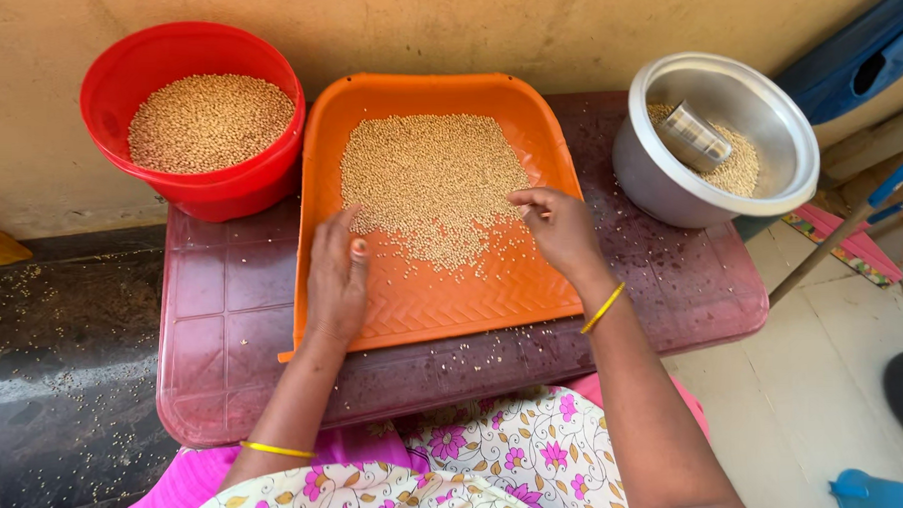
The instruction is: The person cleans grains by shaking them in a tray, spreading them out by hand to pick through them, and pouring the grains between a tray and a bowl.
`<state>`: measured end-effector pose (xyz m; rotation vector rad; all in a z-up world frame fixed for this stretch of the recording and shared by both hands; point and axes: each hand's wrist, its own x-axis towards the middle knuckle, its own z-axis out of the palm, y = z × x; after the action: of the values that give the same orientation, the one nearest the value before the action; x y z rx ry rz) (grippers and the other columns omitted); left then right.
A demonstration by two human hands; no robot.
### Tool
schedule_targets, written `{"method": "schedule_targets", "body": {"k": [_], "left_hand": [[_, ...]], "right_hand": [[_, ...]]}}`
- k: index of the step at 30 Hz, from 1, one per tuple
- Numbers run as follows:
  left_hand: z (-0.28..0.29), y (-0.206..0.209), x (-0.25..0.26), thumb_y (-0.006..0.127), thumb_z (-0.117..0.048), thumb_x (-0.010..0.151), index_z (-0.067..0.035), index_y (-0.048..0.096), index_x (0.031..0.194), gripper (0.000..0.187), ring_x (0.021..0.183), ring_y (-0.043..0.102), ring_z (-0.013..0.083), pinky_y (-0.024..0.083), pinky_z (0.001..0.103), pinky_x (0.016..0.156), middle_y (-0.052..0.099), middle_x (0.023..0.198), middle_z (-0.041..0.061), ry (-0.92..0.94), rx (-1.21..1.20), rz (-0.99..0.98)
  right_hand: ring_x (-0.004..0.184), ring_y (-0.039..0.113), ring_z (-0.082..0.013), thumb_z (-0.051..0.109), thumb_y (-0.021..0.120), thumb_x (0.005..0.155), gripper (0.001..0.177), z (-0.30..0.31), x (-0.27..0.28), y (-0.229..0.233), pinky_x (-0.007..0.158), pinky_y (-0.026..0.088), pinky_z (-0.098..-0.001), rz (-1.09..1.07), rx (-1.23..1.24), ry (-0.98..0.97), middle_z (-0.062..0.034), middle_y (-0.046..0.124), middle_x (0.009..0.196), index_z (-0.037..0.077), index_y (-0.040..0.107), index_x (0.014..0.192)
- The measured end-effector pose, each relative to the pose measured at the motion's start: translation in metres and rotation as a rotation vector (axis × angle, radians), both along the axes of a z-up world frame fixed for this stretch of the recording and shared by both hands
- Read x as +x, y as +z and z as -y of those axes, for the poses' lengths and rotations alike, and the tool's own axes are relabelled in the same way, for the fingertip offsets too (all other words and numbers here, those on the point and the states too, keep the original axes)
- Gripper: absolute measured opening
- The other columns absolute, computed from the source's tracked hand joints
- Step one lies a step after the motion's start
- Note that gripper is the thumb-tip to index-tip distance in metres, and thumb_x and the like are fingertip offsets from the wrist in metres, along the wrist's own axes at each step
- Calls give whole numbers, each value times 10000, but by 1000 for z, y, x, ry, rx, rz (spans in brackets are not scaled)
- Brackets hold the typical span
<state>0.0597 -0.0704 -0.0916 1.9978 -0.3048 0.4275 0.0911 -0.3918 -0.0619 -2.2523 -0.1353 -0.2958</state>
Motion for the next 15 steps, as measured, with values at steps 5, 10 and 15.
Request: {"method": "schedule_targets", "body": {"k": [5, 10, 15], "left_hand": [[-1, -4, 3, 341, -495, 1122, -19, 468, 1503, 623, 1368, 522, 319, 403, 406, 1158, 524, 1436, 203, -47, -193, 8], [-3, -8, 8, 324, -515, 1119, -16, 463, 1505, 646, 1350, 544, 282, 409, 390, 1160, 545, 1419, 178, -55, -249, 0], [-1, -13, 10, 325, -511, 1116, -11, 450, 1518, 654, 1361, 522, 273, 397, 384, 1169, 540, 1421, 168, -68, -282, -44]], "right_hand": [[1058, 718, -238, 213, 658, 964, 339, -24, -11, -4, 950, 556, -341, -350, -165, 8, -121, 729, 1207, 140, 708, 1291], [1497, 237, -356, 376, 531, 1020, 658, -60, -37, -17, 1211, 197, -440, -191, -545, 270, -205, 287, 1623, 7, 351, 1534], [1543, 21, -378, 479, 393, 1058, 770, -97, -49, -21, 1214, 5, -463, -166, -630, 342, -254, 88, 1670, -60, 190, 1569]]}}
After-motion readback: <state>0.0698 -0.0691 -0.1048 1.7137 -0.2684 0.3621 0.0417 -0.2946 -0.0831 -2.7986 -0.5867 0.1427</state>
